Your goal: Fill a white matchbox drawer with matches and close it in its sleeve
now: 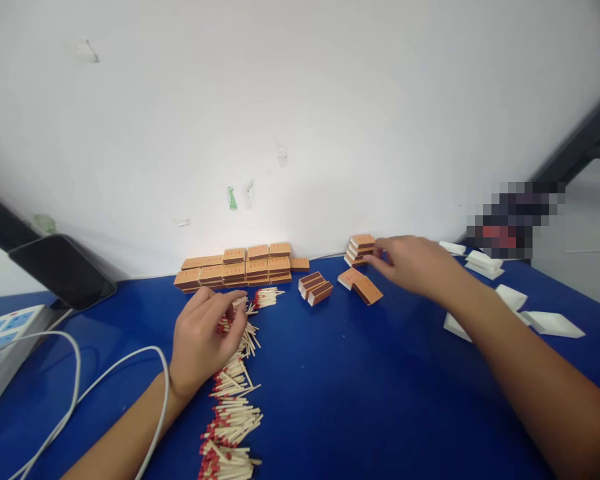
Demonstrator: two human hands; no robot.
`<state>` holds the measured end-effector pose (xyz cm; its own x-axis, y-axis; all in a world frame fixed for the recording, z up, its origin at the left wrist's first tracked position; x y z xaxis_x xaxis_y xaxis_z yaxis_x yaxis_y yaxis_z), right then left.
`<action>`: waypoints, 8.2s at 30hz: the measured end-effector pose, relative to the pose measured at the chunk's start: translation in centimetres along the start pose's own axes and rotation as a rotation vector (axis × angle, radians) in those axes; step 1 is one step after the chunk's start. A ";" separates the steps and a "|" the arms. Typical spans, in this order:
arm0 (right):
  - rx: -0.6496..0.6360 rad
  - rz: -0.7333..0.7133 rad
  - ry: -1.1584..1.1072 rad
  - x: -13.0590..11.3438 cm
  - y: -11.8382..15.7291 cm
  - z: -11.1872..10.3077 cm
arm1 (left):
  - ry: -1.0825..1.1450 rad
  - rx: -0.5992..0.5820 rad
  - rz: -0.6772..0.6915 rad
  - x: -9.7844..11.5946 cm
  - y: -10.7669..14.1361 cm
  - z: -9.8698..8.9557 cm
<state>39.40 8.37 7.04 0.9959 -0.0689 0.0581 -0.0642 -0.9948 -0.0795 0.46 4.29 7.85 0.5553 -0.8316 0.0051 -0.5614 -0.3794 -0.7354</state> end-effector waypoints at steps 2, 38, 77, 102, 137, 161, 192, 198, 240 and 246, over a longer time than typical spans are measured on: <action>-0.012 0.117 0.010 3.8 -0.2 -0.3 | 0.002 0.006 -0.055 -0.4 0.0 -0.1; -0.149 -0.728 -0.236 -19.1 9.4 0.7 | 0.234 -0.189 0.152 5.1 -0.1 0.8; -0.197 -0.523 -0.140 -24.3 -1.6 2.5 | 0.014 0.146 -0.215 -2.6 0.0 -0.8; -0.140 -0.557 -0.450 -13.7 5.9 2.3 | 0.191 -0.273 0.139 3.0 0.3 2.8; 0.181 -0.543 -0.312 -12.9 6.3 1.1 | 0.250 -0.410 0.062 3.4 0.6 3.8; 0.182 -0.553 -0.391 -13.0 6.7 0.4 | 0.225 -0.380 0.048 3.1 0.4 3.5; 0.079 -0.599 -0.447 -13.7 6.9 1.3 | 0.245 -0.407 0.039 3.3 0.7 4.0; 0.146 -0.576 -0.470 -13.7 7.3 0.4 | 0.245 -0.417 0.023 3.3 0.7 4.1; 0.333 -0.809 -0.607 -17.6 11.4 -1.7 | 0.390 -0.186 0.158 5.9 0.0 2.0; 0.357 -0.790 -0.583 -17.7 11.6 -1.9 | 0.398 -0.175 0.145 5.6 0.2 2.1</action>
<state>20.88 -2.07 7.01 0.6285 0.7329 -0.2607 0.5464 -0.6544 -0.5226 4.68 0.39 6.31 0.2034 -0.9594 0.1956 -0.7305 -0.2817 -0.6221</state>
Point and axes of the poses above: each hand's wrist, its own y-axis away from the middle knuckle, its own z-axis out of the palm, x = y × z, the point moved 8 cm from there along -y, towards the middle knuckle, and after that the axes turned 8 degrees about -x, right-handed, at the moved point
